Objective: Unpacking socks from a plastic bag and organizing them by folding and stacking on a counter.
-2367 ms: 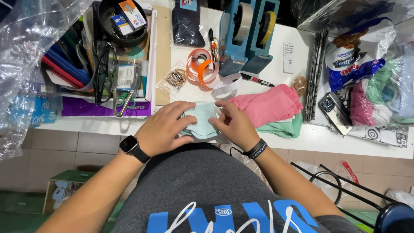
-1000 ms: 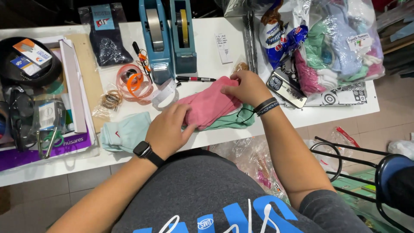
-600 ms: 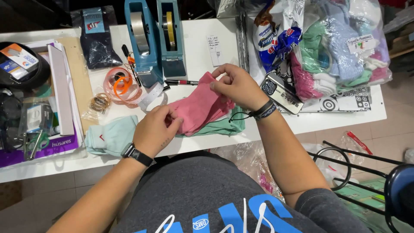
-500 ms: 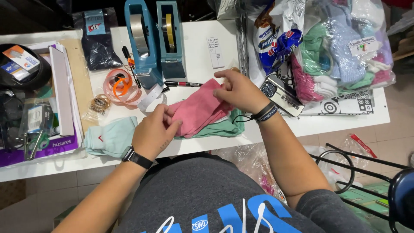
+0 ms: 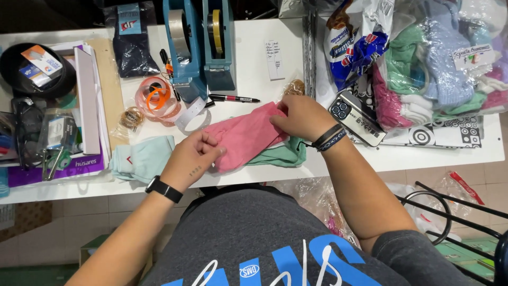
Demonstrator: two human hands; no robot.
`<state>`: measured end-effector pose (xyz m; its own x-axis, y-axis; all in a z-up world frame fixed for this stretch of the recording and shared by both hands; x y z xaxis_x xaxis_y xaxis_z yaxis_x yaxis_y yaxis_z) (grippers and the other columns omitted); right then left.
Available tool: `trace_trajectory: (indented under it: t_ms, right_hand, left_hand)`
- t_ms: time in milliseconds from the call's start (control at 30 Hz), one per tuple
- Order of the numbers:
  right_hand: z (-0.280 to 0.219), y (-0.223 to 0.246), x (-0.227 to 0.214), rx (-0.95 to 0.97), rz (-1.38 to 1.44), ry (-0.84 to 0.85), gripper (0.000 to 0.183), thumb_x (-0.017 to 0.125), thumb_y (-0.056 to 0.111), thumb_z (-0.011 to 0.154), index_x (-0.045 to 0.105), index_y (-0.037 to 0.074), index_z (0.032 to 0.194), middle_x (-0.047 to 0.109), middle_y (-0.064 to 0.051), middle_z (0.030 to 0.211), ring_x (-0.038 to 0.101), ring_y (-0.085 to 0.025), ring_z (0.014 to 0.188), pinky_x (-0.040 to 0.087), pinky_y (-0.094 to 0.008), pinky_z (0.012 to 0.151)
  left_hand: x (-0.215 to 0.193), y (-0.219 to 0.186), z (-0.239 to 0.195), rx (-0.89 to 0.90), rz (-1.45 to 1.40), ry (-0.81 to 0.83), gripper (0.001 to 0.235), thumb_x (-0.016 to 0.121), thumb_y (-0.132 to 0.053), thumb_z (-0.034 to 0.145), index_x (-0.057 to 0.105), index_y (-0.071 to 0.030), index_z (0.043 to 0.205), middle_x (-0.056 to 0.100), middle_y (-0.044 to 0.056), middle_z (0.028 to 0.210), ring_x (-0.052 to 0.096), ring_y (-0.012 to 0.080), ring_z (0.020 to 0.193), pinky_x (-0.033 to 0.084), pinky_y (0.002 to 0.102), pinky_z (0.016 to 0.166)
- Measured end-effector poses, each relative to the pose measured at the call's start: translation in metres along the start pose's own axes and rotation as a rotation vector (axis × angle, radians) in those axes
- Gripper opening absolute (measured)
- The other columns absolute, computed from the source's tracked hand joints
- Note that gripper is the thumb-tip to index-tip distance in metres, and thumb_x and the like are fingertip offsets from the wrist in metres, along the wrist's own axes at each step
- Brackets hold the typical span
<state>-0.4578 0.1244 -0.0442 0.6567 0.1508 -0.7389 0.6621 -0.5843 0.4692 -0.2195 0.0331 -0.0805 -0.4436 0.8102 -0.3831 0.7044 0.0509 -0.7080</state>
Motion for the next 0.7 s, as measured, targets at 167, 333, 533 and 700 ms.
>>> trace_trajectory:
  t_ms: [167,333,533,700]
  right_hand:
    - [-0.005,0.013,-0.003,0.056,-0.056,0.007,0.052,0.069,0.046,0.086,0.076,0.0,0.109,0.077,-0.017,0.089,0.074,-0.037,0.1,0.056,-0.044,0.088]
    - [0.018,-0.008,0.014,0.036,-0.017,-0.013,0.044,0.072,0.042,0.084,0.074,-0.001,0.097,0.072,-0.015,0.075,0.074,-0.034,0.081,0.057,-0.042,0.079]
    - [0.015,-0.003,0.009,-0.085,0.265,-0.083,0.022,0.072,0.02,0.081,0.068,-0.001,0.089,0.063,-0.012,0.066,0.068,-0.027,0.065,0.057,-0.037,0.065]
    - [-0.015,0.025,-0.008,-0.246,0.555,-0.097,0.022,0.07,0.004,0.078,0.062,0.001,0.098,0.059,-0.008,0.076,0.061,-0.021,0.078,0.054,-0.036,0.075]
  left_hand:
    - [0.004,-0.008,-0.009,0.101,0.179,-0.111,0.021,0.073,-0.028,0.088,0.068,-0.014,0.103,0.073,0.003,0.078,0.071,0.0178,0.072,0.054,0.031,0.069]
    - [0.002,-0.01,-0.014,0.103,0.184,-0.111,0.02,0.071,-0.029,0.09,0.068,-0.014,0.103,0.073,0.002,0.078,0.069,0.0181,0.072,0.053,0.031,0.068]
    - [-0.005,-0.017,-0.02,0.169,0.157,-0.089,0.022,0.068,-0.028,0.092,0.068,-0.01,0.105,0.073,0.006,0.079,0.068,0.0195,0.071,0.053,0.032,0.067]
    - [-0.015,-0.034,-0.025,0.322,0.131,-0.112,0.026,0.071,-0.026,0.091,0.067,-0.008,0.108,0.071,0.01,0.088,0.068,0.023,0.079,0.056,0.036,0.071]
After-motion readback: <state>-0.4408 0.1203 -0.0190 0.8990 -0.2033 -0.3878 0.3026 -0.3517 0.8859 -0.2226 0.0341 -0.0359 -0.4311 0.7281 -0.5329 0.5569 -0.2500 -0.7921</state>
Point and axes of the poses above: each hand's wrist, its own z-axis towards the middle knuckle, its own x-axis out of the palm, y = z × x, the point moved 9 cm from there along z, towards the middle knuckle
